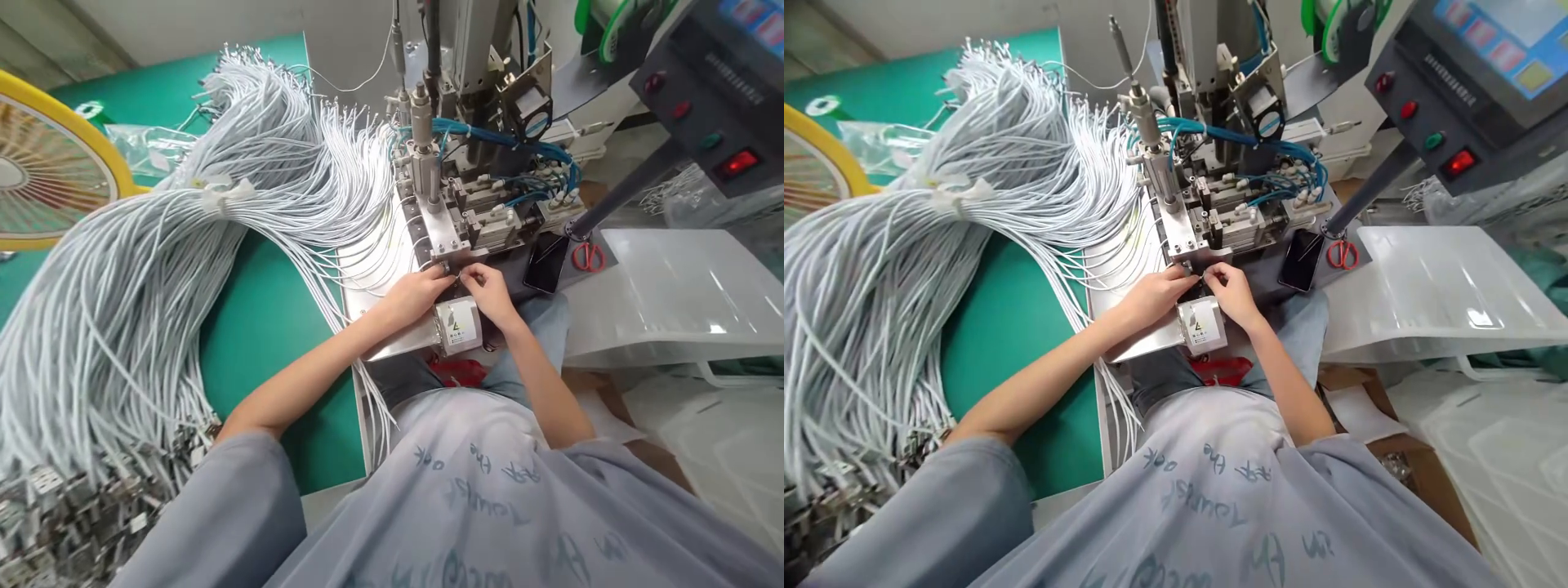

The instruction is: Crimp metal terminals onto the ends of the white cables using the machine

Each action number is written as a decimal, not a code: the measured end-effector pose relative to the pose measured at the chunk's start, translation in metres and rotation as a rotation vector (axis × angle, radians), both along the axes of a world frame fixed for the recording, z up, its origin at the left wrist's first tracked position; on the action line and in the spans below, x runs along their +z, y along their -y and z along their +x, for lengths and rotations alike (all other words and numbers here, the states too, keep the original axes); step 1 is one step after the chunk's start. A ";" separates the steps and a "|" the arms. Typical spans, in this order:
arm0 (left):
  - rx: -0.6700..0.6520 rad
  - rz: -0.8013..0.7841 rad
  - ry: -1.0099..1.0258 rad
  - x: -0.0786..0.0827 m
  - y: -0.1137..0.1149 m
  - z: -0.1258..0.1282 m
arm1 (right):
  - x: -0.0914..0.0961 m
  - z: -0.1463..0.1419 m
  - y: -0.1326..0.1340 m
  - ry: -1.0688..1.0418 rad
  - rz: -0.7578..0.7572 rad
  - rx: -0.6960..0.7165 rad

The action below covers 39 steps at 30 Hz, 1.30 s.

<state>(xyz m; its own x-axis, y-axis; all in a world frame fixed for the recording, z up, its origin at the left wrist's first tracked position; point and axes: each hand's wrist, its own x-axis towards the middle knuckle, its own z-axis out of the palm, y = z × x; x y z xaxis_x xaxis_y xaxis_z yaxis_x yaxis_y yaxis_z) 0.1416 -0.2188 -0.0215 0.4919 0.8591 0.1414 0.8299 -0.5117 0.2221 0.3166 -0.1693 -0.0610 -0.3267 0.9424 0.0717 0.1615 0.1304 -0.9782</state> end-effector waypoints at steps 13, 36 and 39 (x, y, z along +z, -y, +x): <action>-0.088 0.036 -0.166 0.006 0.000 0.001 | -0.002 0.002 0.006 -0.005 -0.167 -0.022; -0.089 -0.035 -0.279 0.018 0.002 0.006 | 0.008 -0.001 -0.002 -0.028 -0.371 -0.056; -0.084 -0.063 -0.277 0.017 0.001 0.005 | 0.009 -0.001 -0.004 -0.022 -0.351 -0.033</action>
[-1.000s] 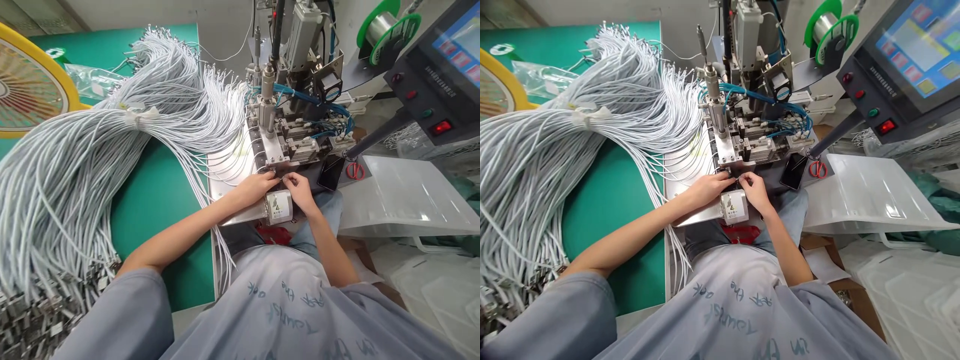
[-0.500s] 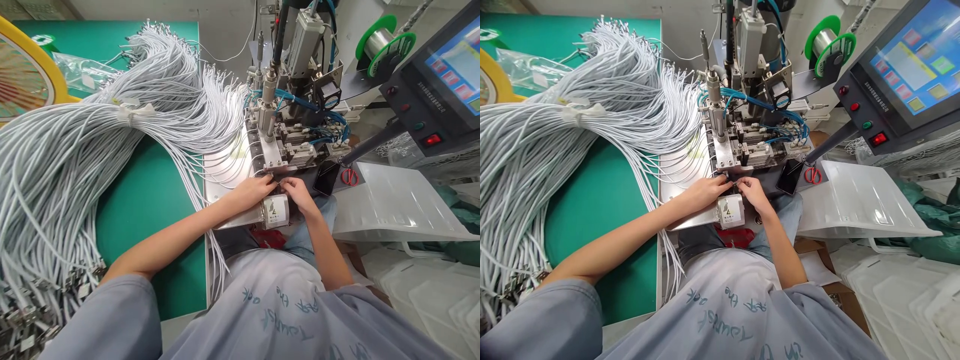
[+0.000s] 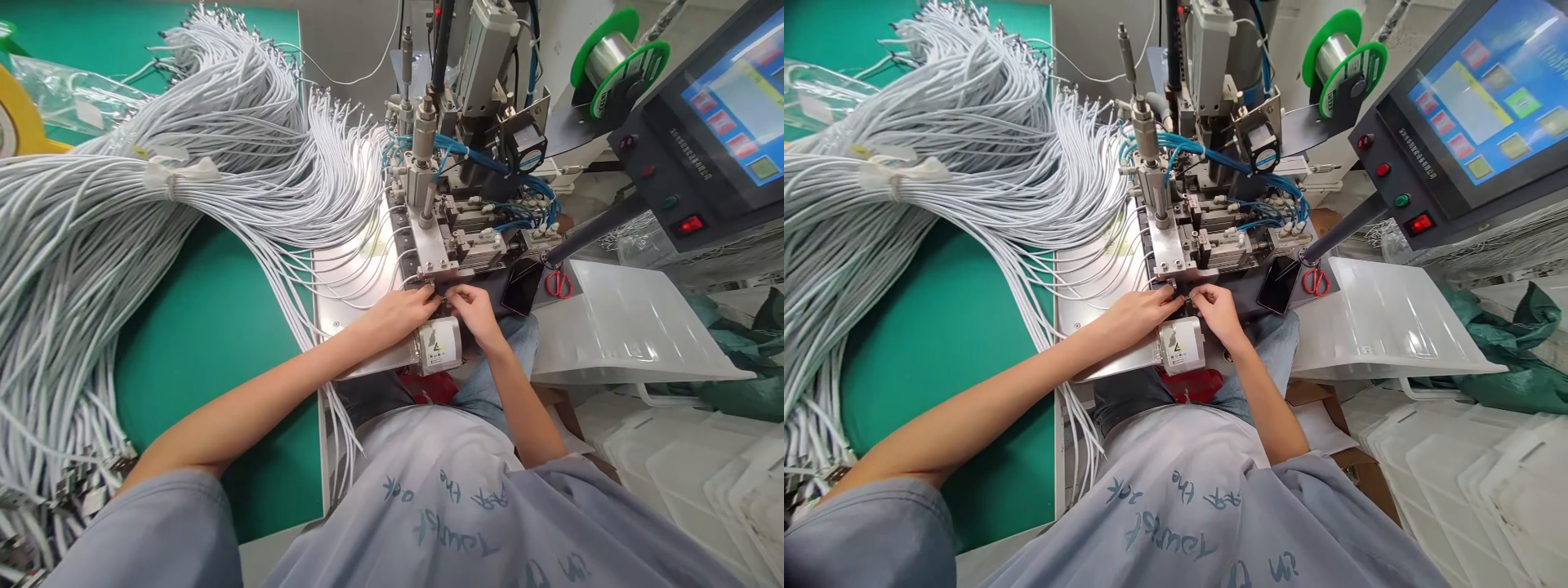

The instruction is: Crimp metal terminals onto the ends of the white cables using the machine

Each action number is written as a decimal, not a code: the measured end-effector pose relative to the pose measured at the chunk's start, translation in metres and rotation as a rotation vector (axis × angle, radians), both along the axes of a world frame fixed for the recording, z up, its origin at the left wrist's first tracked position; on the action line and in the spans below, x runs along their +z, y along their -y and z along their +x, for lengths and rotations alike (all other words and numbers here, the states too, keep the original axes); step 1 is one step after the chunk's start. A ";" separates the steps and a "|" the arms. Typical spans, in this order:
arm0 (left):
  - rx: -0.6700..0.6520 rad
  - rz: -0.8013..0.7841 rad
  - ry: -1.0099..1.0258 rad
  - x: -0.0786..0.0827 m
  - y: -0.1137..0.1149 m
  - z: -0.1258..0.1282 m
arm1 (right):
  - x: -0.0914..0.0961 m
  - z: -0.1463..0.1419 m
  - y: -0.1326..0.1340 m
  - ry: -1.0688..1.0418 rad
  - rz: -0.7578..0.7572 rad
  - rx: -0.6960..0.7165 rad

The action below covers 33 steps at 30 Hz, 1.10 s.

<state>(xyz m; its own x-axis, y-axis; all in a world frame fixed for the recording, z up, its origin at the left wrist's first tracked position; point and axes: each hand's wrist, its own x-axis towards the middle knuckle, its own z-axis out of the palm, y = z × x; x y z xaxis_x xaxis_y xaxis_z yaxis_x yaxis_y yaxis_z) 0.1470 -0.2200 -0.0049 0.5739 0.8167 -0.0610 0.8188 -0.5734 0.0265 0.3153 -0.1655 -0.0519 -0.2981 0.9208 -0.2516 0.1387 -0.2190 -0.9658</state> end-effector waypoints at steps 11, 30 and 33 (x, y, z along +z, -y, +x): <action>0.060 -0.024 0.030 0.008 0.004 -0.002 | -0.004 -0.003 -0.001 0.021 -0.021 0.164; 0.390 -0.022 -0.056 0.017 0.009 -0.006 | -0.005 -0.055 0.156 0.059 0.036 0.648; 0.390 -0.018 -0.051 0.019 0.009 -0.004 | -0.014 -0.074 0.164 0.103 0.100 0.632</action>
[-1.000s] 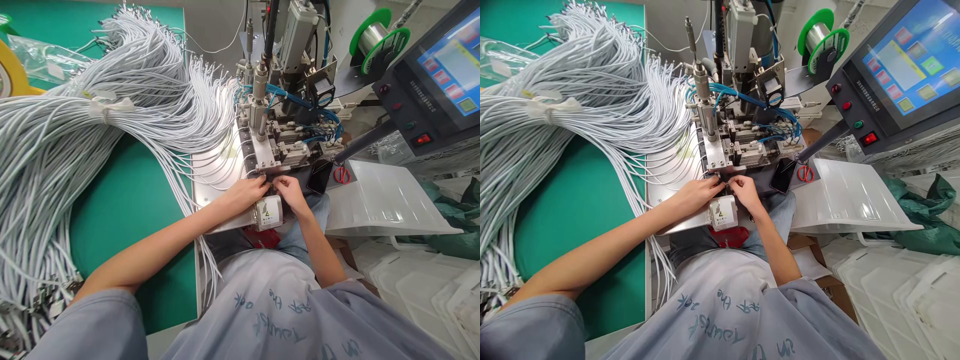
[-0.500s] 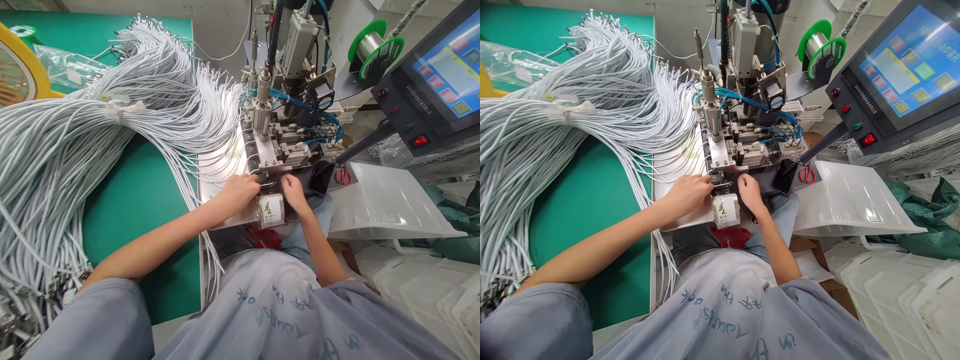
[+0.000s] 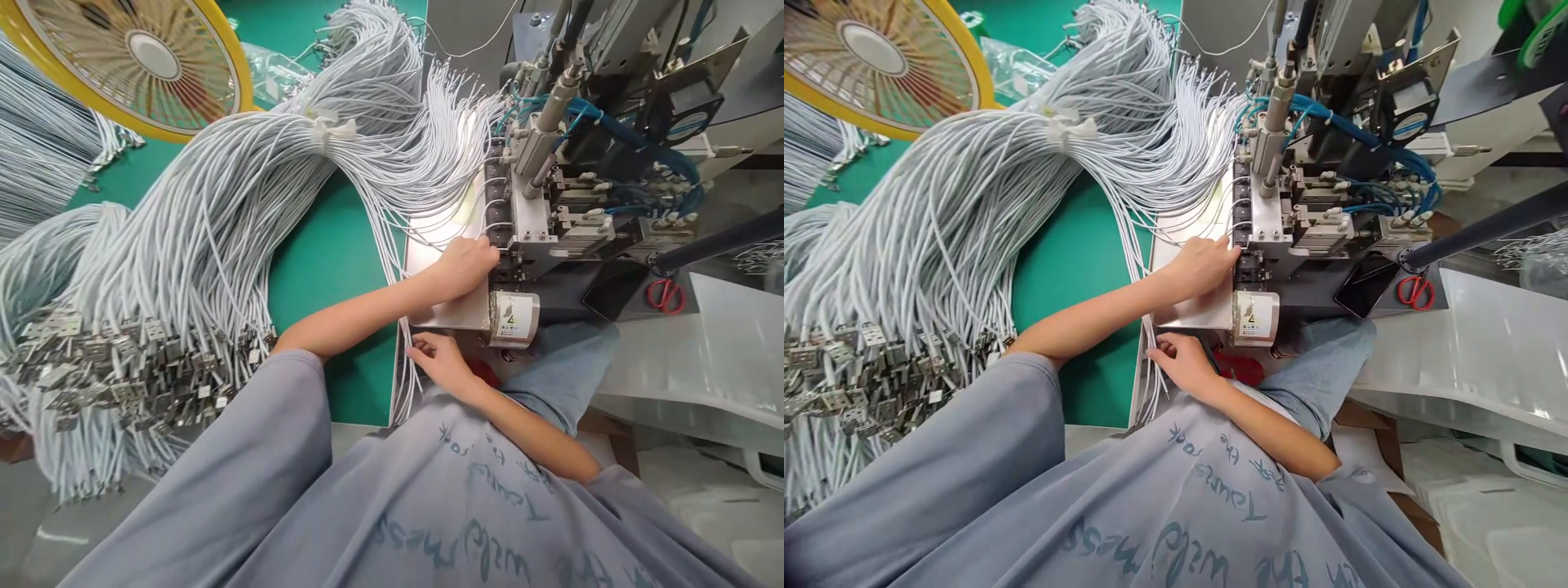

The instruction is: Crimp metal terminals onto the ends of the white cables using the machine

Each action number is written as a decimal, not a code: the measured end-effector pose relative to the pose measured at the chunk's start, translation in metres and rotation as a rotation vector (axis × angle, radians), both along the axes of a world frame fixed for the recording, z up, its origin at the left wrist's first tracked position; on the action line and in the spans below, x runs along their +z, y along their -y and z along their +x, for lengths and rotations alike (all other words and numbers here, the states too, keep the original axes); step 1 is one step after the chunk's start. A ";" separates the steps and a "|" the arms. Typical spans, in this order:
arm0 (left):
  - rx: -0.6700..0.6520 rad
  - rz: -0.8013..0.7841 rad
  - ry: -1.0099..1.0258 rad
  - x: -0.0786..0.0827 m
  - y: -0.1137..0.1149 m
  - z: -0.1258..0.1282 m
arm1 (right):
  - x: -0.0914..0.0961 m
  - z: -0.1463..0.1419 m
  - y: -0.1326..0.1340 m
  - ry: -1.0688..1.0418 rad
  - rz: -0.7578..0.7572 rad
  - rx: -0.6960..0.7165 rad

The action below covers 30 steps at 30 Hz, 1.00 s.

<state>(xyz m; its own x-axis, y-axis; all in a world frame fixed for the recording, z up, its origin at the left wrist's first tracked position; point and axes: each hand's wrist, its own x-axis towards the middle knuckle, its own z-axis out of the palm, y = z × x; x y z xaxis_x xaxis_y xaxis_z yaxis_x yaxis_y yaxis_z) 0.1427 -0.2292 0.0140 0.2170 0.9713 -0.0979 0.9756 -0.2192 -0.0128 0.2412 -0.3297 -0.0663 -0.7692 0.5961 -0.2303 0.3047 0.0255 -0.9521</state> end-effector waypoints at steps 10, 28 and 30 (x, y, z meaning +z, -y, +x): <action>-0.013 0.034 0.060 0.001 0.000 0.004 | 0.031 -0.011 -0.005 0.260 0.348 0.025; -0.335 -0.593 0.989 0.027 0.031 0.028 | 0.083 0.119 -0.058 0.010 0.066 -0.047; -0.344 -0.612 0.981 0.027 0.030 0.027 | 0.089 0.124 -0.061 0.052 0.088 -0.063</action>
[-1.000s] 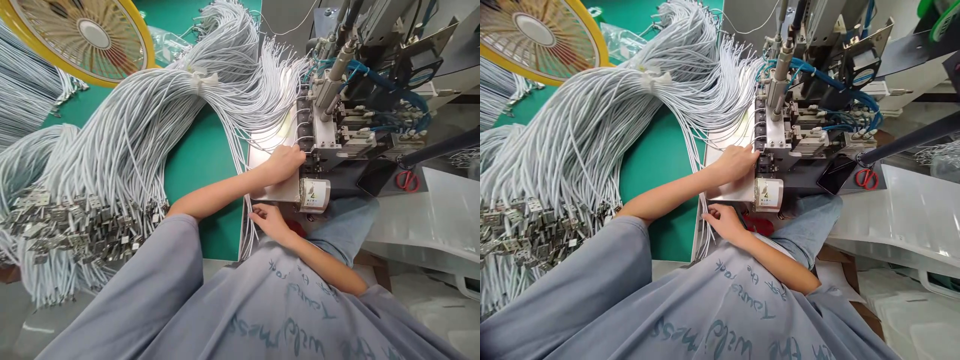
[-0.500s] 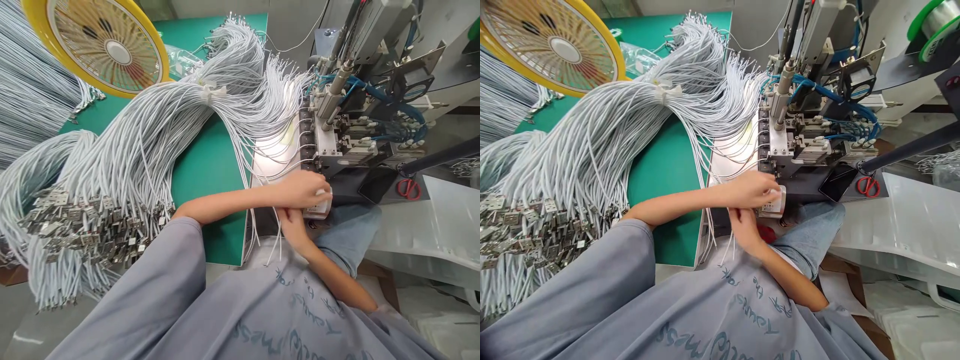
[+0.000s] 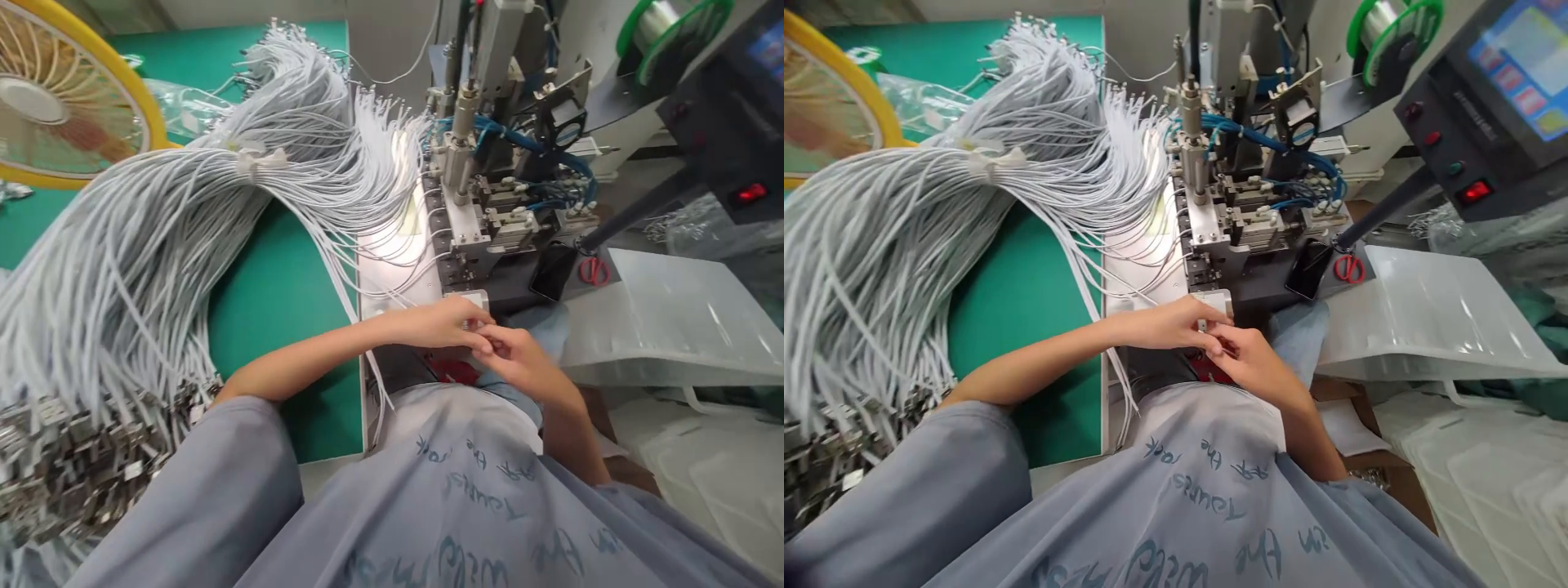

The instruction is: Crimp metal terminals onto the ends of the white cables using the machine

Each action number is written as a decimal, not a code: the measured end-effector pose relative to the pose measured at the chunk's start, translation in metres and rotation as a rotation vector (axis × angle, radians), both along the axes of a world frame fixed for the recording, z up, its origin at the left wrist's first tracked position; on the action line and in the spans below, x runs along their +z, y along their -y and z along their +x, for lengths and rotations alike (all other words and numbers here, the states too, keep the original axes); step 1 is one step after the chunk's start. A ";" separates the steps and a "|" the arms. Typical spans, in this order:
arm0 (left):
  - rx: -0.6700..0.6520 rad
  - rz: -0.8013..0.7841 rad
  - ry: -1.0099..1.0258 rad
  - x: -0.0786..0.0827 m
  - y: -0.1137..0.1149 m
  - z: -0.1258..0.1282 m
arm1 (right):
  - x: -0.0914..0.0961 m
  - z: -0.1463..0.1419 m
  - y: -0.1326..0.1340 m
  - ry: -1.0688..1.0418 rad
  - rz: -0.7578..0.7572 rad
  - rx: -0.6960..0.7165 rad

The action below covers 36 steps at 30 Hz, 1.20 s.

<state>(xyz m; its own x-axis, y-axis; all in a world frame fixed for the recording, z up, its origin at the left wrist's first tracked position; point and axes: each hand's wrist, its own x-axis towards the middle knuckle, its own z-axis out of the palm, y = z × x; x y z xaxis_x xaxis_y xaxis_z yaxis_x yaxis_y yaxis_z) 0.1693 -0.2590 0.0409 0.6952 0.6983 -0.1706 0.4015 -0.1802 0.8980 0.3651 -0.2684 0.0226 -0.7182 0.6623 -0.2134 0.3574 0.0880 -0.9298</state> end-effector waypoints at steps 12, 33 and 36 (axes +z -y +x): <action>0.002 -0.005 -0.020 0.000 -0.005 -0.002 | -0.012 0.010 -0.013 -0.442 -0.112 -0.647; 0.490 0.138 0.459 -0.011 0.007 0.017 | -0.016 -0.050 0.002 -0.685 -0.236 -0.844; 0.476 0.256 0.404 -0.013 0.006 0.014 | -0.015 -0.046 0.002 -0.657 -0.035 -0.838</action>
